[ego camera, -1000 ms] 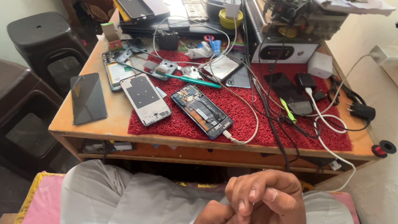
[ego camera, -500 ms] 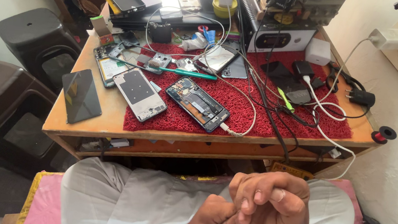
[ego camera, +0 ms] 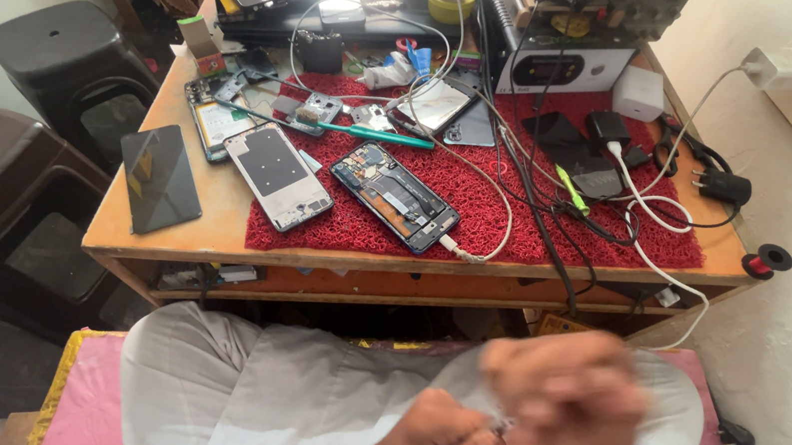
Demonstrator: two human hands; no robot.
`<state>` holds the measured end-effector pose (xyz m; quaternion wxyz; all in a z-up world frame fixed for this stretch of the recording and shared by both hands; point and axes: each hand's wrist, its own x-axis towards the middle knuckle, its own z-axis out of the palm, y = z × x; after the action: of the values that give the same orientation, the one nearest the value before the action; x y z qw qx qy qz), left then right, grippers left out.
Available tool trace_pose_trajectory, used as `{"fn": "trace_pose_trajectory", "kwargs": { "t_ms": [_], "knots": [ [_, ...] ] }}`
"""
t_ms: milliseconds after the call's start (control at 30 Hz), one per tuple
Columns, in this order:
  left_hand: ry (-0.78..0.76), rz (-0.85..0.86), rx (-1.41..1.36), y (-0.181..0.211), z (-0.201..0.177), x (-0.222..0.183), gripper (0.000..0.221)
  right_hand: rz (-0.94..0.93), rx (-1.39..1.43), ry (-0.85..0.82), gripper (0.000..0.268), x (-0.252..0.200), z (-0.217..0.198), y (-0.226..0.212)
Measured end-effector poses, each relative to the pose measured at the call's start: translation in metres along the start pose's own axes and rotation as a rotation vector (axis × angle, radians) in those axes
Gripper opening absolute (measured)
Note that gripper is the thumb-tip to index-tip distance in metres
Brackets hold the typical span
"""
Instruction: The person uses tweezers to clean the charging port of a disassembled smartphone. They repeatedly insert the tweezers into the port to remove debris while the phone is connected to a charging cable. The person also briefly uses a cotton swab to clean the area around the port.
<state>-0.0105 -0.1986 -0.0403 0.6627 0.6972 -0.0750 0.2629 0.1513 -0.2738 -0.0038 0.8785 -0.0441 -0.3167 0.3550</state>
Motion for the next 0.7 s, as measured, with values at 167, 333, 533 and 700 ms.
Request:
{"fn": "trace_pose_trajectory", "kwargs": {
  "t_ms": [167,333,533,700],
  "knots": [
    [0.211,-0.230,-0.188,-0.035,0.002,-0.010,0.046,-0.287,-0.386,0.069,0.028,0.023,-0.006,-0.056],
    [0.230,-0.244,0.125,0.023,-0.028,-0.008,0.049,-0.239,-1.502,-0.432,0.038,0.047,0.038,-0.057],
    [0.163,-0.318,0.421,0.080,-0.031,-0.005,0.047,-0.387,-1.831,-1.170,0.042,0.072,0.078,-0.033],
    [0.124,-0.326,0.513,0.094,-0.037,-0.007,0.044,-0.356,-1.858,-1.385,0.027,0.078,0.078,-0.029]
  ]
}}
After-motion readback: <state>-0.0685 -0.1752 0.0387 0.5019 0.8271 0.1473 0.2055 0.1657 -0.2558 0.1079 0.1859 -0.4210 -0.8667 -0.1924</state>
